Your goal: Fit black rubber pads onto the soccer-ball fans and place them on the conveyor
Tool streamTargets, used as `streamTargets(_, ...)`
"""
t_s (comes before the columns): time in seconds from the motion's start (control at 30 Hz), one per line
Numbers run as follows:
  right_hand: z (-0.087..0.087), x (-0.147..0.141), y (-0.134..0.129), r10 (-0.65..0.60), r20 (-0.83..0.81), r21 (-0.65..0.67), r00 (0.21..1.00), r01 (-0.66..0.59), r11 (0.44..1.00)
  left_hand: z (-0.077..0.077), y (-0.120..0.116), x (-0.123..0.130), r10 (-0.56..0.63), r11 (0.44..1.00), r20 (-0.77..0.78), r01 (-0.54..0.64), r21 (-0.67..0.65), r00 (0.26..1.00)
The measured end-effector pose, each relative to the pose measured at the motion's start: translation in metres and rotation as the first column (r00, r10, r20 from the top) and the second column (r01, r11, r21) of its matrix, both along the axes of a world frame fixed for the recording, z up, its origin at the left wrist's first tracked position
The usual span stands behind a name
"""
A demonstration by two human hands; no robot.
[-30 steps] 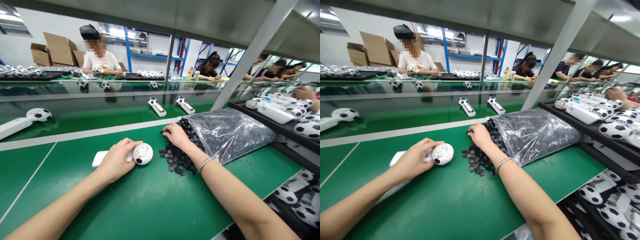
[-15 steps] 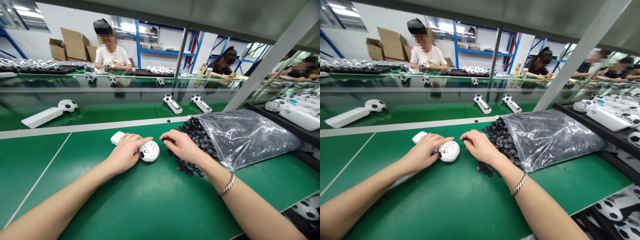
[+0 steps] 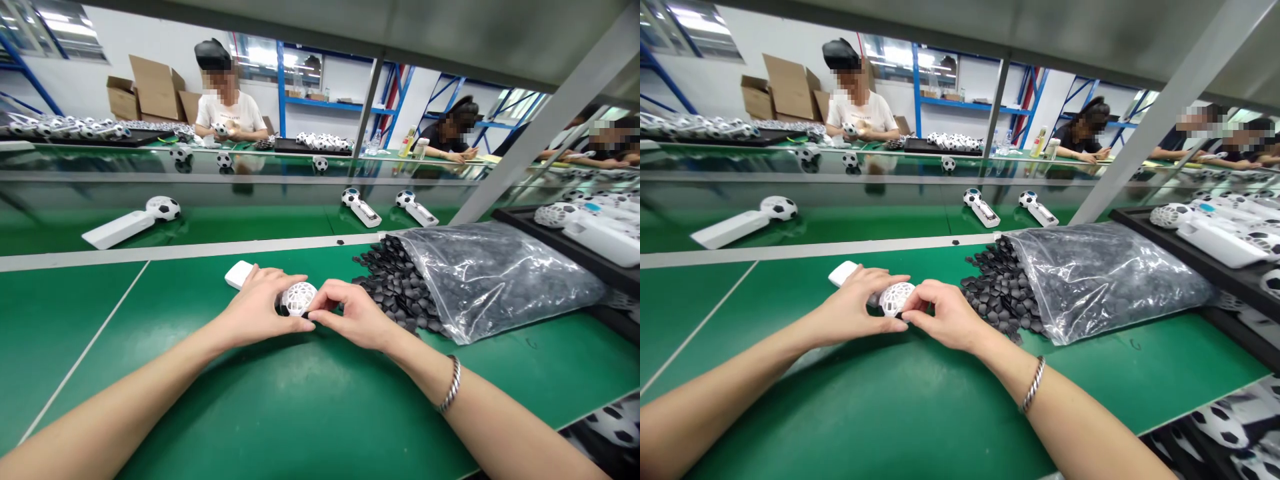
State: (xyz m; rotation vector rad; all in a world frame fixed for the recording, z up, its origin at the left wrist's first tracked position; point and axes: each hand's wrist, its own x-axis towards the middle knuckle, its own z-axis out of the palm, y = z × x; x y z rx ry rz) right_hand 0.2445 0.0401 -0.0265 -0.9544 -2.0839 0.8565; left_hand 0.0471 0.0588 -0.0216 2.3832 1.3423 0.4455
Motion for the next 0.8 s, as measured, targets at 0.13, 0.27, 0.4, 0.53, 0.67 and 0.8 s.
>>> streamTargets(0.13,-0.007,-0.001,0.002,-0.056,-0.043,-0.001,0.998,0.056,0.998,-0.001,-0.001,0.001,0.018,1.000,0.019,-0.018,0.005,1.000)
streamTargets(0.27,-0.012,-0.003,0.003,-0.054,-0.146,-0.163,0.988,0.029,0.986,0.000,-0.002,0.003,-0.001,1.000,0.075,0.002,-0.008,0.997)
streamTargets(0.4,-0.015,-0.004,0.002,-0.054,-0.172,-0.252,0.984,0.009,0.968,-0.001,-0.003,0.003,-0.051,0.999,0.115,0.049,0.018,0.992)
streamTargets(0.53,-0.015,-0.004,0.003,-0.062,-0.191,-0.284,0.980,0.006,0.959,-0.003,-0.002,0.001,-0.067,0.997,0.130,0.063,0.037,0.989)
streamTargets(0.67,-0.014,-0.003,0.006,-0.068,-0.185,-0.306,0.980,0.008,0.952,-0.003,-0.001,0.001,-0.059,0.998,0.126,0.057,0.014,0.990)
streamTargets(0.8,-0.014,-0.004,0.004,-0.059,-0.186,-0.298,0.981,0.001,0.954,-0.003,-0.001,0.004,-0.048,0.999,0.153,0.046,0.012,0.987)
